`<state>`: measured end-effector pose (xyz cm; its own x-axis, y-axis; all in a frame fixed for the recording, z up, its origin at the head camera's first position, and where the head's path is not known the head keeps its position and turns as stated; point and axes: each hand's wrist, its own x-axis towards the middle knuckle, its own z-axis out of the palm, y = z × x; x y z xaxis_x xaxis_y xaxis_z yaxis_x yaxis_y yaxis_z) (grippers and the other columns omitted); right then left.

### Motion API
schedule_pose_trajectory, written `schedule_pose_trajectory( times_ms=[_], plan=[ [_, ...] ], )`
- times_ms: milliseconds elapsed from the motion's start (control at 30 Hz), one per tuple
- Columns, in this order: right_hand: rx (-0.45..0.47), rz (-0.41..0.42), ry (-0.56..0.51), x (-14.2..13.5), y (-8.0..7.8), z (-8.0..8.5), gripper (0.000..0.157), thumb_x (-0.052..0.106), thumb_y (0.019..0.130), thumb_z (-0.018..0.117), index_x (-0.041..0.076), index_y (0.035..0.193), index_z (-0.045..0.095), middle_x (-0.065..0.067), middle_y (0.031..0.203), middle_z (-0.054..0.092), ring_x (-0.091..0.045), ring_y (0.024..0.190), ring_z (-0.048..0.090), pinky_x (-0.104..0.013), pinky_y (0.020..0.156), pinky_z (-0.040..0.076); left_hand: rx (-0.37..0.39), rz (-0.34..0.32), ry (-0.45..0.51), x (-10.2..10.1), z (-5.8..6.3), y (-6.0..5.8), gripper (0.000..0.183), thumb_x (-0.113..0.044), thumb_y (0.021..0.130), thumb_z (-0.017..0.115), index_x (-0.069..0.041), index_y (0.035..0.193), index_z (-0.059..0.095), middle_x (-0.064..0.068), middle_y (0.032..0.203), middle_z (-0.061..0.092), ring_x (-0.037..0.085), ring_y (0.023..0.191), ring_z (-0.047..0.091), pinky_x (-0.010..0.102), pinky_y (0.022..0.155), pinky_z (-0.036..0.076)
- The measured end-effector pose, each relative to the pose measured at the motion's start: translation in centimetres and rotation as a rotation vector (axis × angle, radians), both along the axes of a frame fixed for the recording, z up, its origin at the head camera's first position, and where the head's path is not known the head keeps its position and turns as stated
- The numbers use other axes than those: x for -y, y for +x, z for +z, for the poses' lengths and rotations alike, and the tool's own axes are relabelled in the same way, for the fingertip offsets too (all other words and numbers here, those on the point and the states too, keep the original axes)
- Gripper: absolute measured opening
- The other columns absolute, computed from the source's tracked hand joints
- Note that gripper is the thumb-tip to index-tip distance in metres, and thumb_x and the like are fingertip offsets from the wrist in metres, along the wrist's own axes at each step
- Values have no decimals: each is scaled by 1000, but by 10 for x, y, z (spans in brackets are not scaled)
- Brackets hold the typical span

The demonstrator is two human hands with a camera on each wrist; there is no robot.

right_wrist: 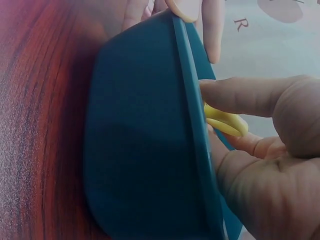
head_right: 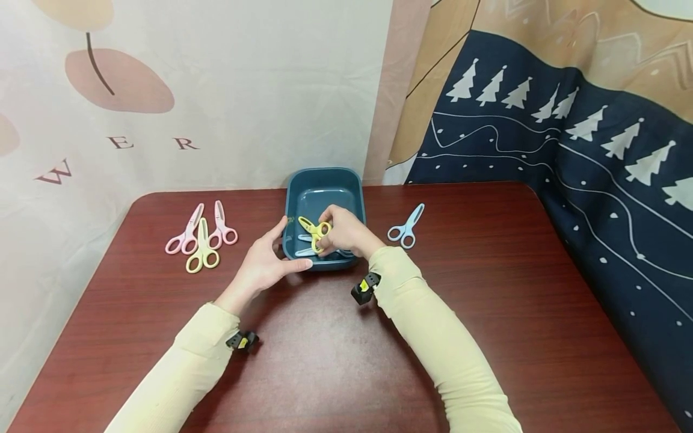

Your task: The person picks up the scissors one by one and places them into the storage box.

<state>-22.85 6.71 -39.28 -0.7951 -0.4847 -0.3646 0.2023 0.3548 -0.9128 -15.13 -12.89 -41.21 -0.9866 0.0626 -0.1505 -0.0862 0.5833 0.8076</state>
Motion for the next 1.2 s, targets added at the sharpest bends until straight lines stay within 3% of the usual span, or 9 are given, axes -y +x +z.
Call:
schedule_pose_trajectory(
  times_ms=[567, 900, 1200],
  plan=[
    [-11, 46, 54, 4, 5, 0, 47, -17, 85, 71, -5, 126, 51, -21, 117, 51, -27, 85, 72, -41, 83, 63, -5, -2, 6, 2, -2, -1, 115, -33, 78, 92, -11, 166, 21, 20, 146, 52, 30, 128, 59, 47, 108, 47],
    [-191, 126, 202, 3, 6, 0, 47, -5, 79, 79, 0, 122, 62, -17, 114, 60, -26, 96, 59, -27, 75, 53, -2, -2, 2, 2, -2, 0, 115, -34, 78, 91, -12, 166, 21, 20, 146, 52, 30, 128, 59, 48, 108, 47],
    [-212, 182, 201, 0, 6, 1, 42, -2, 85, 76, -1, 125, 65, -16, 122, 65, -27, 101, 60, -30, 80, 52, -12, -7, 11, 1, -1, 0, 115, -34, 78, 92, -12, 166, 21, 20, 142, 54, 29, 123, 62, 46, 103, 51]
  ],
)
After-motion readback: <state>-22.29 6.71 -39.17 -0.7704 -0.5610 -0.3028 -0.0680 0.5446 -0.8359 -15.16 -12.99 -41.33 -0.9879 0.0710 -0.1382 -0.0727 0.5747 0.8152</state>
